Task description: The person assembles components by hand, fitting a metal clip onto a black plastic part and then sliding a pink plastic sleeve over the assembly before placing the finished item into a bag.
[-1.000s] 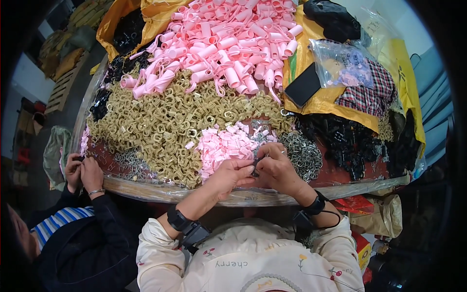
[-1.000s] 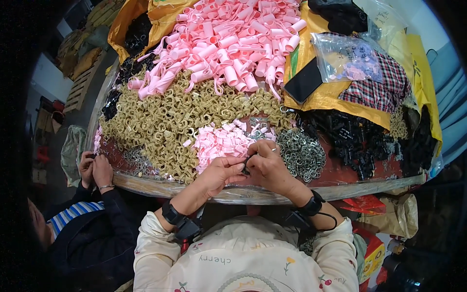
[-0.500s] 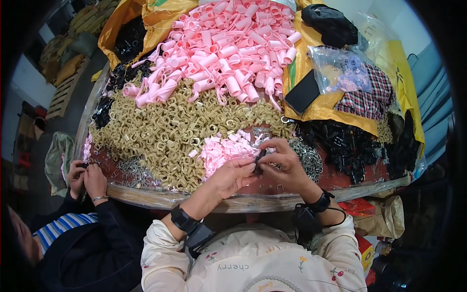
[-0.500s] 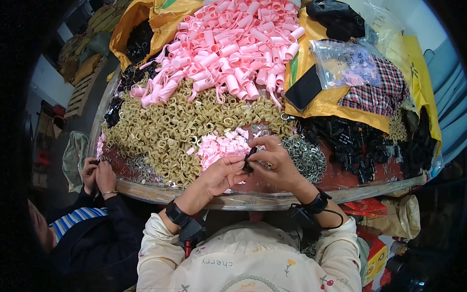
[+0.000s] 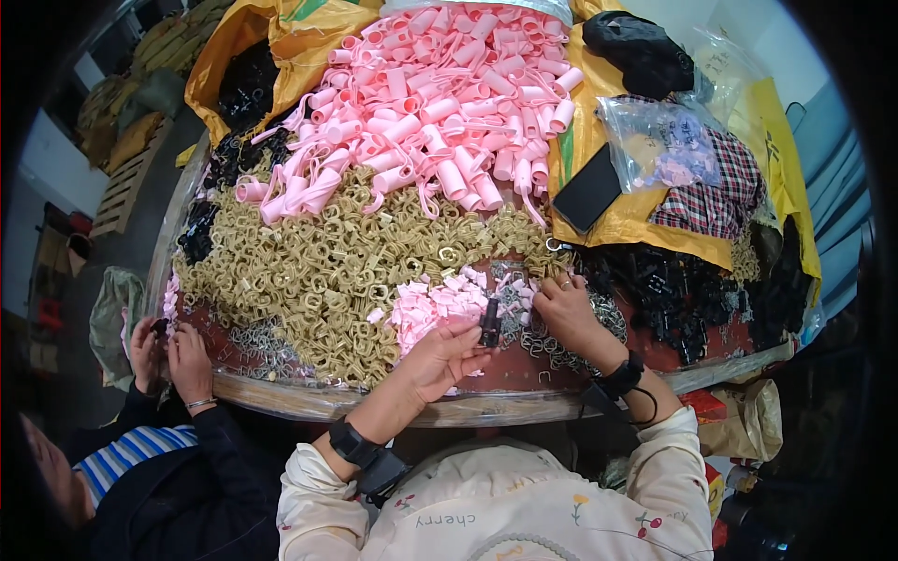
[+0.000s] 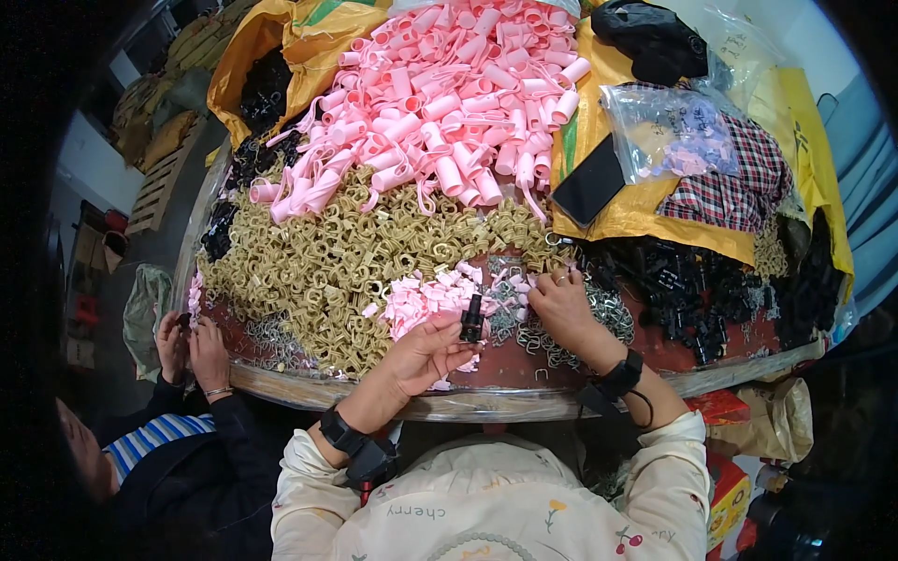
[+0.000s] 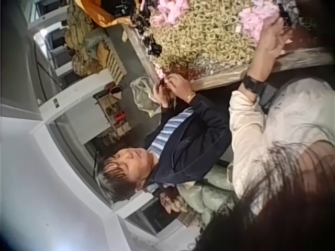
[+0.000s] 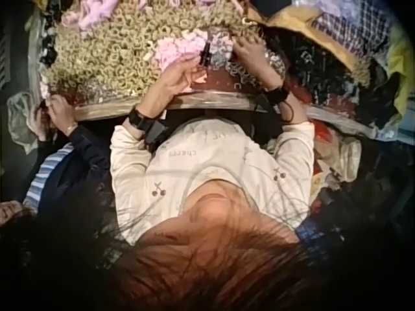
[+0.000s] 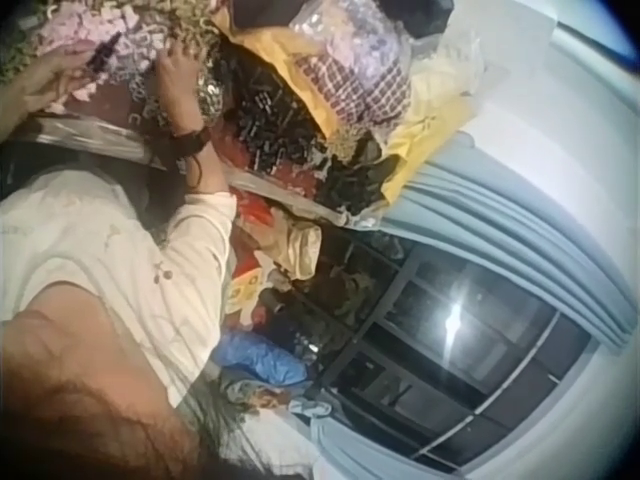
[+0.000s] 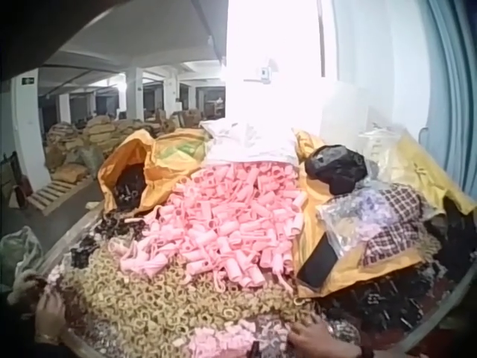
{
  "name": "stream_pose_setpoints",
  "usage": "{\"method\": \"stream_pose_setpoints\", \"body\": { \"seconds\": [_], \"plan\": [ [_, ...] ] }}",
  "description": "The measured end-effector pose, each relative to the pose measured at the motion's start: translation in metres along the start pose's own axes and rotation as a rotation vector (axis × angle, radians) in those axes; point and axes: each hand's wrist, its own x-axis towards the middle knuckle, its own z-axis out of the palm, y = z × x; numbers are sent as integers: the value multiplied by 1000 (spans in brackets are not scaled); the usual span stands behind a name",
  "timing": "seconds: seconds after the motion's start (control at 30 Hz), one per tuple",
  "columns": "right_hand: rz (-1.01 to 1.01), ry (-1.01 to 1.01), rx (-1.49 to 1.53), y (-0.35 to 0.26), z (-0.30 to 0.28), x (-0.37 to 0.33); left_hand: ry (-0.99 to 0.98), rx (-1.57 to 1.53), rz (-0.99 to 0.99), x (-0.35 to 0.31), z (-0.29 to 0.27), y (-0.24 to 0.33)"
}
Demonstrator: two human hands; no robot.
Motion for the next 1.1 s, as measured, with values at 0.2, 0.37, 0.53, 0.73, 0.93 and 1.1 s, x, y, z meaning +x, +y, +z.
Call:
{"method": "stream_pose_setpoints", "body": {
  "seconds": [0.2, 0.37, 0.53, 0.73, 0.93, 1.1],
  "plan": [
    [66, 29, 78, 1, -15, -8, 85, -12, 14, 1, -1, 0],
    [16, 40, 110, -4, -18, -17, 105, 61, -9, 19, 9, -10],
    [224, 179, 414, 1, -24, -28, 188, 122, -12, 30, 35, -19],
    [688, -86, 1473, 18, -28, -39, 56, 72, 11, 41, 31, -27],
    [646, -59, 1821, 12, -27, -40, -84, -3, -23, 46, 36, -29],
    [545, -96, 1685, 1, -35, -33, -106, 29, 7, 43, 38, -30]
  ]
}}
